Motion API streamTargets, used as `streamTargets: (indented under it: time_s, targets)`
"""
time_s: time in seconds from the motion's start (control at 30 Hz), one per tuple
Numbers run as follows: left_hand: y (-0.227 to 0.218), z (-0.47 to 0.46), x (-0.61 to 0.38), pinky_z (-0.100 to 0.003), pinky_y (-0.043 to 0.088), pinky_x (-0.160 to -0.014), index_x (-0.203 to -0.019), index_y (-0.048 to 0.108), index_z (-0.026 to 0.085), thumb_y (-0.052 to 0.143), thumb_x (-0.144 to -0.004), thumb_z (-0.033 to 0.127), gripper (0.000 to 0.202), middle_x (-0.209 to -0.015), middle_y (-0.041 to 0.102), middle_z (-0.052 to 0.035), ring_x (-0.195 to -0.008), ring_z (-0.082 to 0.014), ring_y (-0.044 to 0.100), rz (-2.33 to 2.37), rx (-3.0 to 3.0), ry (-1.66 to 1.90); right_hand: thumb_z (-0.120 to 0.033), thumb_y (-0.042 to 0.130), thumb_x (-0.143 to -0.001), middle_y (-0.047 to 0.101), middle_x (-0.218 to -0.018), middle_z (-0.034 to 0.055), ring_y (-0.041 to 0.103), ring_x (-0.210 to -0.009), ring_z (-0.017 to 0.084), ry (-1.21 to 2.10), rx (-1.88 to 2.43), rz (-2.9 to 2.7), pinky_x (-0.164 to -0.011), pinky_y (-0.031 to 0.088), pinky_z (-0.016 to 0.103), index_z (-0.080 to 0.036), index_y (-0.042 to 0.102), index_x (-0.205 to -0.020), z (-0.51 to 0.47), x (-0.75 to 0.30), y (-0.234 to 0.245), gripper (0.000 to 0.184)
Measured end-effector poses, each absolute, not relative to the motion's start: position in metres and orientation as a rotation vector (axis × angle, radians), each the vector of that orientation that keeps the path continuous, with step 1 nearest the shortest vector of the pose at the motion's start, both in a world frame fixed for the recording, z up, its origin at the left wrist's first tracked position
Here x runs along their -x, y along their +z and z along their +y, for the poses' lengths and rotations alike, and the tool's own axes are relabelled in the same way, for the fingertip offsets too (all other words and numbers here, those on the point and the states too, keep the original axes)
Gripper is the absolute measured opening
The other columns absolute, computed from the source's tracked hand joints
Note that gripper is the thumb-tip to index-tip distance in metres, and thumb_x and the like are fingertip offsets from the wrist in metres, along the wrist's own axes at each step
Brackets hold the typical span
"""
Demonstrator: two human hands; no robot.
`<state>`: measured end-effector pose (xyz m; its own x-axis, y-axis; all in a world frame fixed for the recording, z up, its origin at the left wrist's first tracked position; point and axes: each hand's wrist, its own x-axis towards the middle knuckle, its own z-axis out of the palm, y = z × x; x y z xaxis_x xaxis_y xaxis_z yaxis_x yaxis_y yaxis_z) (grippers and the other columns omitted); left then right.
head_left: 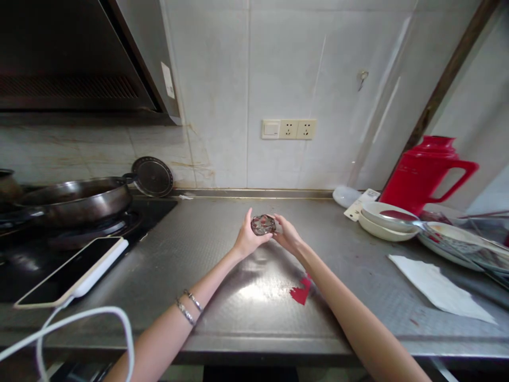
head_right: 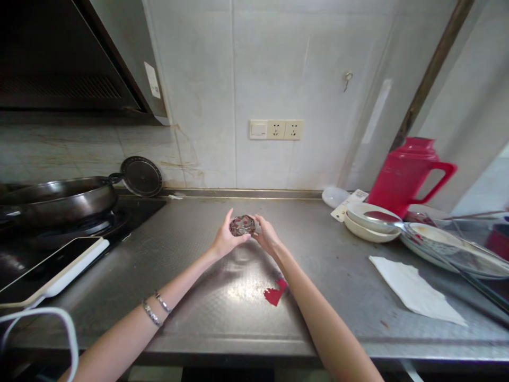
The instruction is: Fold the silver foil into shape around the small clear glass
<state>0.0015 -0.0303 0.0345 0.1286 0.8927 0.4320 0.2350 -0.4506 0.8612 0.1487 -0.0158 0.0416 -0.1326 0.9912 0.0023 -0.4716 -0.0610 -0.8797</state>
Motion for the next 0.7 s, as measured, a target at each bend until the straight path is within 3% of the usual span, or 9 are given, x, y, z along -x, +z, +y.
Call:
streamTargets:
  time_s: [0.33, 0.7]
  targets:
    - [0.038, -0.031, 0.0, -0.042, 0.043, -0.101, -0.145, 0.014, 0.014, 0.079, -0.06, 0.031, 0.109, -0.127, 0.056, -0.0169, -0.112, -0.0255, 0.059, 0.997, -1.812, 1.312, -0.051, 0.047, -0.086, 0.071, -0.101, 0.0079, 0.063, -0.098, 0.02, 1.606, 0.738, -1.005, -0.085, 0.049, 0.03, -0.019, 0.069, -0.101, -0.016, -0.16, 0.052, 0.042]
    - [0.032, -0.035, -0.005, -0.043, 0.042, -0.102, -0.147, 0.011, 0.015, 0.082, -0.057, 0.034, 0.116, -0.132, 0.052, -0.0179, -0.117, -0.0267, 0.055, 0.891, -1.844, 1.225, -0.044, 0.046, -0.085, 0.073, -0.088, 0.0114, 0.068, -0.084, 0.024, 1.588, 0.765, -0.902, -0.077, 0.052, 0.035, -0.015, 0.071, -0.086, -0.019, -0.152, 0.045, 0.039]
